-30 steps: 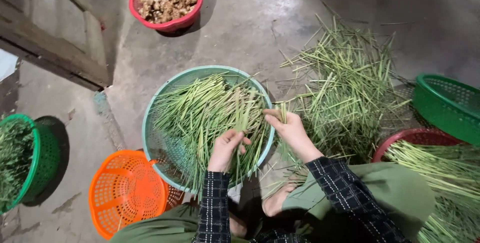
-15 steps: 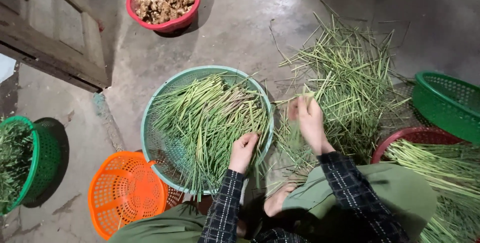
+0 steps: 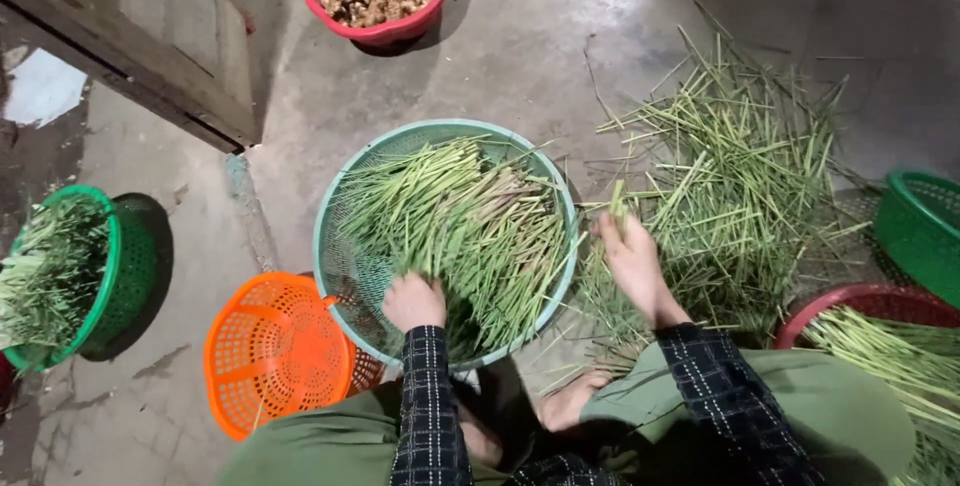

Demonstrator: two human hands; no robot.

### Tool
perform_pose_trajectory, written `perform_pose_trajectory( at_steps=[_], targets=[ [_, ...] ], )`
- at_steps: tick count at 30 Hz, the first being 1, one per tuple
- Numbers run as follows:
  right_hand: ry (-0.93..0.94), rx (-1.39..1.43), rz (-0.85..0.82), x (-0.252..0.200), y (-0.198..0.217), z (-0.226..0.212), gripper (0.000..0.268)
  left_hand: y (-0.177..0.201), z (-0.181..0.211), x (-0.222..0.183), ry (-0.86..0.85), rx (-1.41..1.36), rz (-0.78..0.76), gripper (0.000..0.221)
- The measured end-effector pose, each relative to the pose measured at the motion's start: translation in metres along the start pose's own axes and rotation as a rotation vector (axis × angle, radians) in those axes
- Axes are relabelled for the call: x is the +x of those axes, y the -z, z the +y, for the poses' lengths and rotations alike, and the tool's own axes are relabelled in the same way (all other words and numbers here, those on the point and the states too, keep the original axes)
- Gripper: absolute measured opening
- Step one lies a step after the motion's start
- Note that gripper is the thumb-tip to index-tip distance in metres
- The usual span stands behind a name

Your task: Sorting and cleaning lemongrass stalks from a pile into baskets

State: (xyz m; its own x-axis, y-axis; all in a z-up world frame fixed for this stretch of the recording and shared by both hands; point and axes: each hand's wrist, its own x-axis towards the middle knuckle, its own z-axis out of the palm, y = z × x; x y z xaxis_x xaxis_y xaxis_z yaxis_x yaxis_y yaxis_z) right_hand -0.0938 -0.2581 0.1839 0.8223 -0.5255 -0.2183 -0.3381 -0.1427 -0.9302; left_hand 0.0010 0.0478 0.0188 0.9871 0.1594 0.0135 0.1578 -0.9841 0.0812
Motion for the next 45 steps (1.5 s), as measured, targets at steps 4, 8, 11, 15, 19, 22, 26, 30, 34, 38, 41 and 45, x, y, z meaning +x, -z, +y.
perform_pose_trajectory(
  at_steps=[4, 8, 11, 15, 19, 22, 26, 30, 34, 38, 41, 45],
  targets=[
    [0.035, 0.041, -0.066, 0.001, -0.015, 0.019, 0.037, 0.0, -0.003, -0.002, -0.003, -0.11, -0.173, 0.03],
    [0.006, 0.219, -0.089, -0.004, -0.024, 0.02, 0.032, 0.062, 0.018, -0.009, -0.079, -0.631, -0.141, 0.021],
    [0.096, 0.175, -0.095, -0.002, -0.024, 0.027, 0.019, 0.114, 0.052, -0.028, -0.095, -1.187, -0.291, 0.015],
    [0.056, 0.196, -0.117, -0.023, -0.025, -0.006, 0.021, 0.123, 0.084, -0.051, -0.157, -1.345, -0.452, 0.013],
    [-0.046, 0.08, -0.134, -0.02, -0.039, 0.019, 0.024, 0.088, 0.11, -0.072, -0.172, -1.337, -0.514, 0.014],
    [-0.073, 0.13, -0.15, -0.018, -0.043, 0.041, 0.023, 0.081, 0.109, -0.072, -0.236, -1.284, -0.493, 0.016],
    [-0.037, 0.125, -0.156, -0.012, -0.03, 0.038, 0.022, 0.095, 0.091, -0.055, -0.47, -0.967, -0.472, 0.017],
    [-0.046, 0.123, -0.175, -0.017, -0.021, 0.014, 0.019, 0.086, 0.103, -0.071, -0.564, -0.969, -0.555, 0.021],
    [0.057, 0.137, 0.054, -0.013, 0.02, -0.03, 0.018, 0.016, 0.089, -0.072, -0.67, -0.245, -0.454, 0.029],
    [-0.039, 0.155, 0.09, -0.015, 0.039, -0.036, 0.026, -0.07, 0.068, -0.059, -0.622, -0.004, -0.351, 0.023],
    [-0.151, 0.262, -0.017, 0.01, 0.024, 0.023, 0.027, -0.048, 0.07, -0.041, -0.506, -0.331, -0.425, 0.016],
    [-0.136, 0.241, -0.132, -0.005, 0.021, 0.007, 0.023, 0.076, 0.099, -0.059, -0.35, -1.013, -0.562, 0.017]
  ],
)
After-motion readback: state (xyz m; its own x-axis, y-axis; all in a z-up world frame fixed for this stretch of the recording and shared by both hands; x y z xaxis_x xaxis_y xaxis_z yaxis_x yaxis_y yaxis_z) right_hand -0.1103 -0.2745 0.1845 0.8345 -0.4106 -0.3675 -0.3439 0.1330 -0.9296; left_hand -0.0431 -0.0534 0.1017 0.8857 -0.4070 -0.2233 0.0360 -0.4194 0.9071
